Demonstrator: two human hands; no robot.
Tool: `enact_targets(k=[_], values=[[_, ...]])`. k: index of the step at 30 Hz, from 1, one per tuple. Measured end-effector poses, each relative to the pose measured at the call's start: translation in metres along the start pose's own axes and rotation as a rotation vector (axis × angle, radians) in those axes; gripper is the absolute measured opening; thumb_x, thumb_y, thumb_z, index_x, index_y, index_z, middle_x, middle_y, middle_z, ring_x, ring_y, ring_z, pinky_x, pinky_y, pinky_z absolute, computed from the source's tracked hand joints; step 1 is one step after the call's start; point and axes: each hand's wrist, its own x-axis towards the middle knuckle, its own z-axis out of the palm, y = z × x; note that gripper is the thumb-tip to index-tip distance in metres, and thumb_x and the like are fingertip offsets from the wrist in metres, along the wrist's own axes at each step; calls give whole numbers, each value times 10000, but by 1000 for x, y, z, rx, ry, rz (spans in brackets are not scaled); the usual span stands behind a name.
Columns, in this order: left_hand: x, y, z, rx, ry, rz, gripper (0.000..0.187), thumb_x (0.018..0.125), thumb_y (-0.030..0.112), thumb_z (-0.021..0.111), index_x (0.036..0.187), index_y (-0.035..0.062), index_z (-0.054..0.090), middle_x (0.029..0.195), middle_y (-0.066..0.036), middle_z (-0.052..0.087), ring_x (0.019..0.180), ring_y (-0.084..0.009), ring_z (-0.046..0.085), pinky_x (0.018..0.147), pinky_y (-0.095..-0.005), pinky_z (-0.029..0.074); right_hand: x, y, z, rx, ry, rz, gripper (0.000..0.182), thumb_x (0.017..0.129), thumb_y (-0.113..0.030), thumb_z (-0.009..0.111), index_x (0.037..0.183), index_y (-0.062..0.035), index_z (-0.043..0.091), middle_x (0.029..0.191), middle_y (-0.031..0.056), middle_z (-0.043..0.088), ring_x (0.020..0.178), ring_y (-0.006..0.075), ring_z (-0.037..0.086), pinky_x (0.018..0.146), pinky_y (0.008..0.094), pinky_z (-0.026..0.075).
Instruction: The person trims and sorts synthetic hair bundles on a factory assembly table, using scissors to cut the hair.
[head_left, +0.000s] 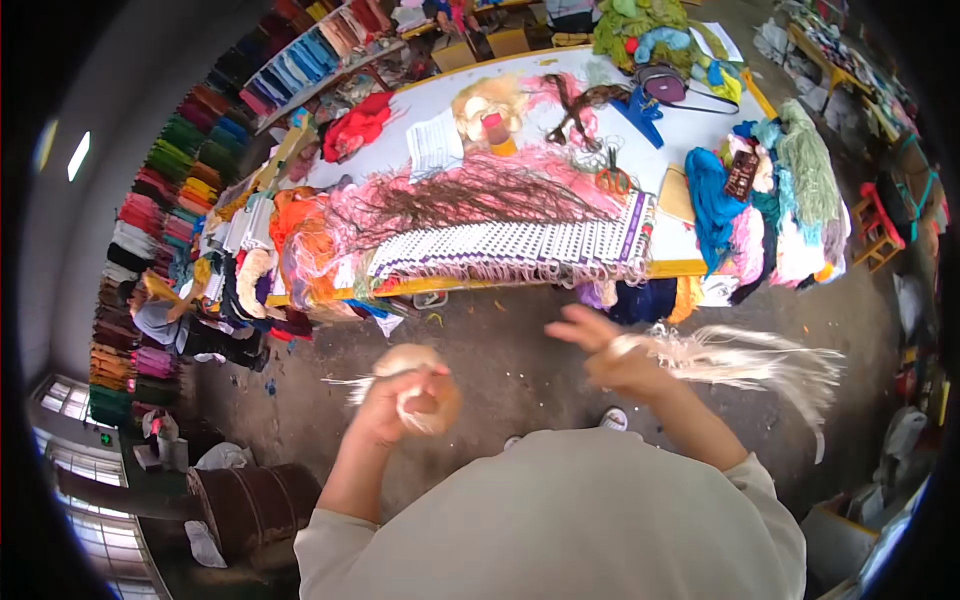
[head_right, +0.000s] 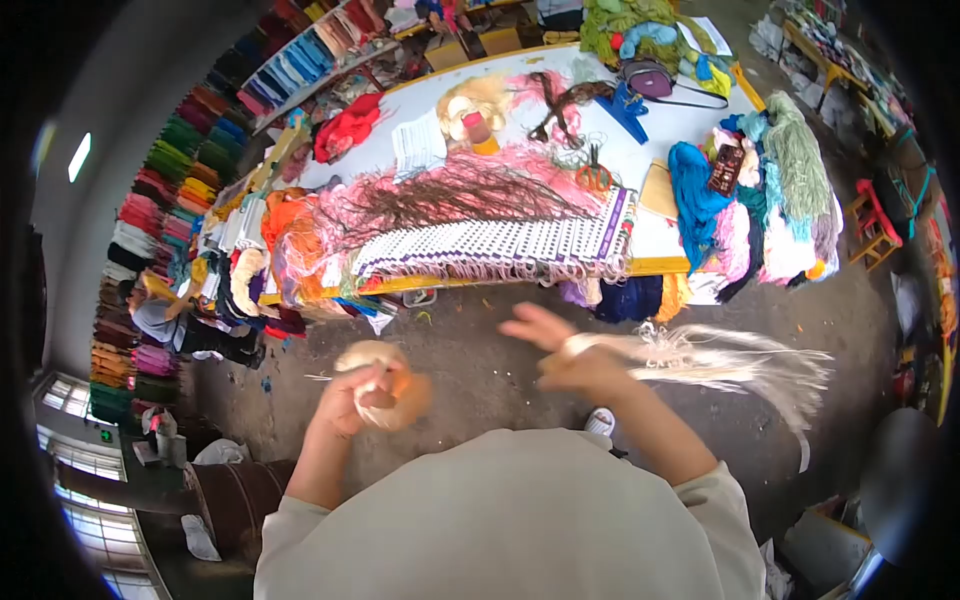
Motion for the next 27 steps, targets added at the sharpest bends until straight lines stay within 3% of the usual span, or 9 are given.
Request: enact_targets(k=[2, 4, 5, 8, 12, 16, 21, 25, 27], values=[[2, -13, 26, 80, -74, -125, 295, 911, 197, 644, 1071, -50, 620, 773, -61, 618, 510, -60, 479, 447, -182, 338, 36, -8, 37, -809, -228, 116, 930, 777, -97, 673, 1550, -161, 162, 1582, 61, 260, 939, 189, 633, 738, 290, 476], [-2, -22, 52, 156, -125, -248, 275, 907, 198, 649, 1034, -45, 633, 809, -86, 649, 608, -91, 572, 491, -191, 403, 69, 44, 51, -1176, -215, -472, 848, 863, -296, 651, 1550, -181, 167, 1518, 99, 376, 1090, 251, 612, 827, 345, 479], [-1, -26, 61, 220, -185, -273, 259, 903, 191, 651, 1014, -42, 635, 810, -81, 649, 632, -98, 583, 504, -194, 416, 74, 30, 69, -1019, -296, -166, 876, 844, -279, 680, 1544, -161, 166, 1515, 111, 372, 1222, 256, 512, 962, 337, 409], [-3, -29, 74, 282, -273, -313, 222, 889, 173, 658, 963, -36, 639, 797, -66, 646, 642, -92, 585, 511, -196, 424, 82, 4, 87, -830, -389, 360, 677, 855, -246, 689, 1449, -120, 389, 1377, 127, 522, 1240, 208, 505, 1021, 310, 410], [-21, -20, 85, 457, -128, -276, 320, 916, 257, 638, 1068, -23, 611, 740, -61, 603, 584, -76, 537, 462, -197, 382, 95, 5, 74, -702, -251, 218, 122, 895, -164, 618, 967, -67, 630, 885, 52, 649, 785, 121, 625, 695, 270, 476], [-8, -7, 75, 8, -207, 42, 730, 903, 697, 372, 1246, 73, 533, 828, -129, 626, 560, -153, 539, 410, -234, 366, 107, -68, 83, -1008, -375, -376, 226, 870, -196, 585, 1050, -69, 637, 964, 87, 634, 926, 197, 619, 803, 356, 471], [34, -25, 66, -296, -261, -175, 531, 990, 455, 406, 1220, -11, 519, 813, -183, 661, 460, -138, 501, 438, -254, 402, 130, -64, 65, -1581, 9, -860, 119, 797, -196, 582, 888, -124, 604, 840, 44, 647, 769, 257, 663, 601, 378, 520], [48, -38, 64, -272, -420, -609, 316, 1048, 271, 350, 1059, -8, 500, 624, -63, 531, 365, -100, 418, 366, -244, 370, 128, -52, 62, -1575, -56, -815, 125, 756, -161, 623, 874, -126, 600, 823, 66, 634, 770, 272, 656, 639, 379, 520], [48, -60, 43, 118, -478, -581, 331, 1051, 308, 344, 1161, 10, 436, 572, -69, 505, 354, -116, 403, 338, -256, 320, 120, -53, 73, -1598, -161, -636, 111, 801, -187, 612, 896, -130, 610, 852, 79, 636, 834, 287, 656, 690, 417, 524]])
